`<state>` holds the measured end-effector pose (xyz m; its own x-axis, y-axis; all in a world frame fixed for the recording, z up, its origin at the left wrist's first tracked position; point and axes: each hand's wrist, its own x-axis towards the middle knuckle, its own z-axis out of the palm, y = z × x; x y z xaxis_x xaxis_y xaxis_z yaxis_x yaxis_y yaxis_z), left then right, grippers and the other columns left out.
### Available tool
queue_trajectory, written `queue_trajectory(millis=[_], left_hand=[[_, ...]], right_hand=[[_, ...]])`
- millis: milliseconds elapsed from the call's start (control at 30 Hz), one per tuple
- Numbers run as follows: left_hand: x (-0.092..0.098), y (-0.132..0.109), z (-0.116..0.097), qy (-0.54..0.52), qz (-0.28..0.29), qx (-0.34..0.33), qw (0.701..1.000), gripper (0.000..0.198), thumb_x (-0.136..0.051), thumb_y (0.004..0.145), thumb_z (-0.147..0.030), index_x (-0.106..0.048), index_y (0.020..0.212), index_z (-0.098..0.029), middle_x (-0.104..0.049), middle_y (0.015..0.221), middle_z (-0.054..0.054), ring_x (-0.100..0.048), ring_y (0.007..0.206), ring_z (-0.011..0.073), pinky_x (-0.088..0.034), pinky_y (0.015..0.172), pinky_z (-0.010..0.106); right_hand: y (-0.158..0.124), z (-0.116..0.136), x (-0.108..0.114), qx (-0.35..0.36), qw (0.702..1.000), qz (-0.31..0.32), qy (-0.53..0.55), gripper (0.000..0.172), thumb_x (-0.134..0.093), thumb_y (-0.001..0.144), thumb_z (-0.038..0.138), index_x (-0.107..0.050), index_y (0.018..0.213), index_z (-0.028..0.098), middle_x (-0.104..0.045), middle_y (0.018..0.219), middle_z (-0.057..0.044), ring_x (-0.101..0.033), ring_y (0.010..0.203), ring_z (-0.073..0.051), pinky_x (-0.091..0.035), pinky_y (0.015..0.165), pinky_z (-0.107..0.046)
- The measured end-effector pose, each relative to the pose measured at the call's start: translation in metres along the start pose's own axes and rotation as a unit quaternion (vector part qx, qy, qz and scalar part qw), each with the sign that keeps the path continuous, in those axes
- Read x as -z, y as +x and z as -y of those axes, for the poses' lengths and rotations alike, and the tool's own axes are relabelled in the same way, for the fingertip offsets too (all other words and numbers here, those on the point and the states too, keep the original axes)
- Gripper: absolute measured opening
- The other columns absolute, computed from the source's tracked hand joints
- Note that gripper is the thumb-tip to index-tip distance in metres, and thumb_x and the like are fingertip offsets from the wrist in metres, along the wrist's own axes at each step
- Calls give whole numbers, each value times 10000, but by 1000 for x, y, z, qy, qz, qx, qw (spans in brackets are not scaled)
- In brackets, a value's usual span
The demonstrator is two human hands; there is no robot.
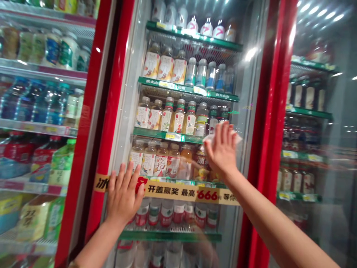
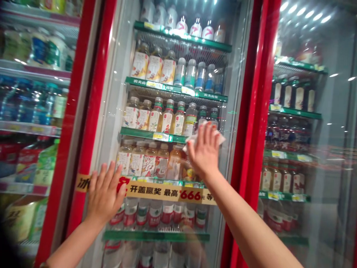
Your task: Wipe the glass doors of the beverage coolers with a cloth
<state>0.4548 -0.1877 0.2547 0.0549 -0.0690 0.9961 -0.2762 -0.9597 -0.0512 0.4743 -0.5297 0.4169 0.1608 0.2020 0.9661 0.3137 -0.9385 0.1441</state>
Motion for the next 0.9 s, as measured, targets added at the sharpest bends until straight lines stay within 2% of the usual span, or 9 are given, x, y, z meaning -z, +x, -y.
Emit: queue_trajectory(millis=[100, 167, 233, 400, 500, 567, 633, 800, 900], left_hand=[[-4, -3, -1, 7, -6, -1, 1000, 751, -525, 1058, -356, -224, 1743, -294, -227, 1818, 30, -148, 1717, 229, -63, 1423, 496], [-4, -3, -1, 15, -10, -8, 1000, 755, -532, 1053, -348, -230, 1742, -284, -237, 1816, 36, -151, 1717, 226, -66, 1425, 487], [-2, -3, 0, 30, -11, -18, 999, 765, -541, 1045, -318, -231, 1742, -262, -243, 1814, 48, -146, 1717, 223, -65, 1426, 479], [-1, -3, 0, 51, -11, -26, 998, 770, -546, 1040, -297, -234, 1741, -224, -240, 1812, 72, -119, 1722, 234, -61, 1427, 487], [-2, -3, 0, 54, -10, -25, 998, 766, -542, 1044, -303, -233, 1741, -232, -242, 1812, 68, -128, 1721, 233, -66, 1427, 487], [-2, -3, 0, 52, -15, -26, 998, 775, -546, 1044, -307, -225, 1742, -209, -245, 1811, 79, -136, 1721, 240, -77, 1426, 490], [-3, -4, 0, 49, -29, -22, 998, 803, -559, 1040, -320, -200, 1742, -163, -229, 1815, 103, -127, 1723, 256, -82, 1425, 500], [-5, -6, -1, 41, -28, 6, 999, 854, -549, 1044, -397, -146, 1744, -120, -135, 1833, 136, -82, 1729, 277, -70, 1421, 518], [-3, -6, -1, 25, -3, 13, 1000, 849, -512, 1058, -435, -111, 1754, -160, -119, 1837, 132, -72, 1730, 282, -92, 1414, 544]], right_hand=[[-42, 52, -17, 342, 933, 107, 34, 735, -406, 1108, 586, -218, 1740, 261, -215, 1819, 6, -136, 1704, -220, -190, 1405, -497], [-41, 70, -23, 459, 878, 132, 34, 711, -388, 1116, 577, -269, 1724, 227, -240, 1813, 20, -146, 1701, -194, -188, 1408, -461], [-5, 72, -22, 403, 909, 105, 15, 715, -381, 1120, 563, -240, 1730, 216, -208, 1823, -9, -111, 1708, -228, -166, 1408, -514], [98, 74, -21, 49, 998, -31, -14, 788, -268, 1123, 565, -99, 1734, 98, -39, 1832, -181, -1, 1707, -368, -101, 1358, -703], [78, 102, -34, 203, 979, -11, 8, 785, -281, 1117, 572, -123, 1740, 121, -107, 1832, -148, -25, 1713, -322, -86, 1383, -646], [53, 118, -43, 420, 906, 48, 17, 758, -325, 1109, 583, -220, 1732, 165, -211, 1824, -77, -108, 1711, -259, -99, 1409, -549], [51, 125, -44, 509, 857, 80, 17, 736, -330, 1108, 595, -276, 1721, 193, -248, 1817, -31, -154, 1703, -234, -110, 1414, -514], [127, 115, -28, 193, 981, 13, 19, 806, -230, 1096, 602, -104, 1751, 149, -34, 1839, -100, 43, 1709, -360, -4, 1367, -705], [114, 131, -38, 117, 991, 16, 61, 779, -212, 1091, 551, -35, 1753, 180, 21, 1838, -50, 157, 1692, -345, 92, 1327, -743]])
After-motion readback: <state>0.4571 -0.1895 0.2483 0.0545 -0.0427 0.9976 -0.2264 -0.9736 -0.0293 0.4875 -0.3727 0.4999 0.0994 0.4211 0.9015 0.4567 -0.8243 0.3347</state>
